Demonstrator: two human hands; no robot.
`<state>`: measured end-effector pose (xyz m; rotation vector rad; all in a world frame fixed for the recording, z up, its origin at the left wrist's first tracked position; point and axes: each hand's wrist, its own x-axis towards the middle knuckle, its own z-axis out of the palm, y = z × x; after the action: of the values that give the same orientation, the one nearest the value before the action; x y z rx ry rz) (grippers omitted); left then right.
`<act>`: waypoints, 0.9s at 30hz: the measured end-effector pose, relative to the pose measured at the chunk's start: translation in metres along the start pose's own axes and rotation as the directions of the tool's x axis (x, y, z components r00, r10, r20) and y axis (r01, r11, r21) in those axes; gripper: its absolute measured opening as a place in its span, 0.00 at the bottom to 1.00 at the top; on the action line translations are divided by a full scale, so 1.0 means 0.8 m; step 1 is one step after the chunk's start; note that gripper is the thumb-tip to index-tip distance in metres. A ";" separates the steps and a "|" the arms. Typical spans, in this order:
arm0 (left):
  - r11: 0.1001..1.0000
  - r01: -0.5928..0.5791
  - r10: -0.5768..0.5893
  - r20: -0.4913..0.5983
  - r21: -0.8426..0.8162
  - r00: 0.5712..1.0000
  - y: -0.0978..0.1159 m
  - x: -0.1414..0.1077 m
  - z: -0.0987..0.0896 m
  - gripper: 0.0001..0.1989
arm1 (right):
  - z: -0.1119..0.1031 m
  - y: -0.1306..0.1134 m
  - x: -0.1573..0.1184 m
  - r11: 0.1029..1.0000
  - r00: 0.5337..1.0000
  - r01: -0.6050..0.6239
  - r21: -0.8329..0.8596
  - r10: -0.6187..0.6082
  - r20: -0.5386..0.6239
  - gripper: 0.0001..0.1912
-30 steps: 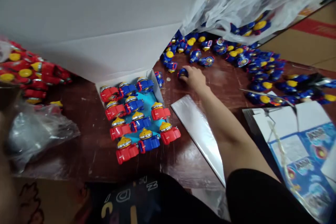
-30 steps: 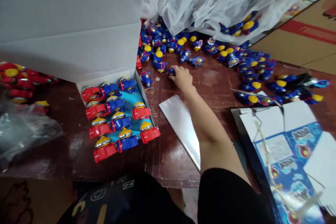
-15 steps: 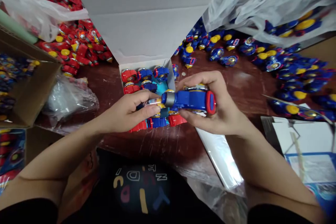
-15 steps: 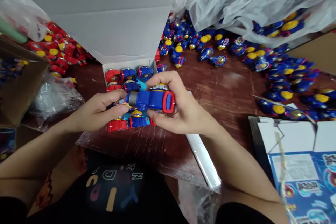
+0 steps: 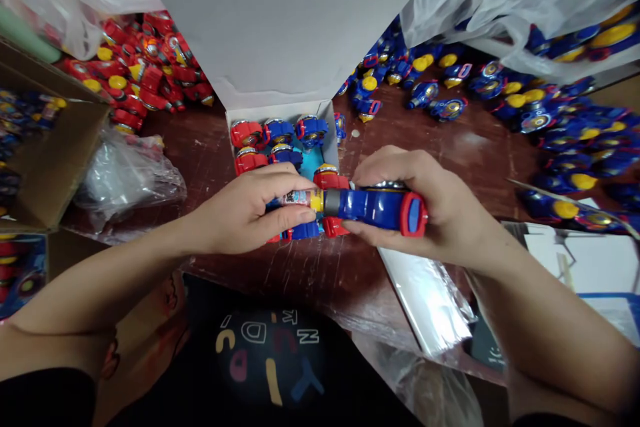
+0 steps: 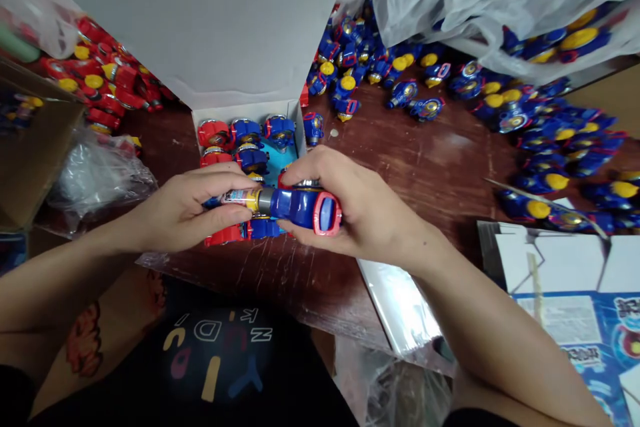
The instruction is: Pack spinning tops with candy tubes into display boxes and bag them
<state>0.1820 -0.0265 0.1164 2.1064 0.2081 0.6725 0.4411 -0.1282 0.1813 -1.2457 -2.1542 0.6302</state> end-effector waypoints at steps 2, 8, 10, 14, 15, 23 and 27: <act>0.991 -0.073 0.080 -0.056 0.108 0.995 -0.006 -0.004 0.007 0.09 | 0.007 -0.002 -0.002 0.988 0.993 -0.110 0.108 0.114 -0.029 0.27; 0.738 -0.295 0.452 -0.120 0.606 0.884 -0.033 -0.004 0.005 0.15 | 0.026 -0.003 0.002 0.369 0.690 -0.654 0.660 0.649 0.320 0.27; 0.766 -0.242 0.396 -0.140 0.596 0.907 -0.038 0.005 -0.006 0.18 | 0.024 0.002 0.006 0.307 0.669 -0.636 0.708 0.677 0.307 0.31; 0.915 -0.013 0.091 -0.175 0.404 0.980 -0.040 0.021 -0.024 0.27 | 0.012 0.013 0.018 0.460 0.715 -0.571 0.680 0.686 0.136 0.32; 0.916 0.006 0.066 -0.166 0.402 0.984 -0.042 0.022 -0.024 0.22 | 0.010 0.015 0.022 0.474 0.707 -0.574 0.667 0.699 0.112 0.31; 0.696 -0.100 0.398 -0.266 0.711 0.878 -0.070 0.028 -0.010 0.16 | 0.002 0.030 0.040 0.706 0.746 -0.516 0.485 0.648 -0.151 0.36; 0.831 0.037 0.097 -0.212 0.555 0.973 -0.086 0.026 -0.011 0.10 | 0.000 0.063 0.043 0.912 0.853 -0.408 -0.048 0.362 -0.375 0.38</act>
<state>0.2017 0.0287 0.0734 2.5855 0.5612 0.9680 0.4583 -0.0752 0.1568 -1.7394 -1.6718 0.3833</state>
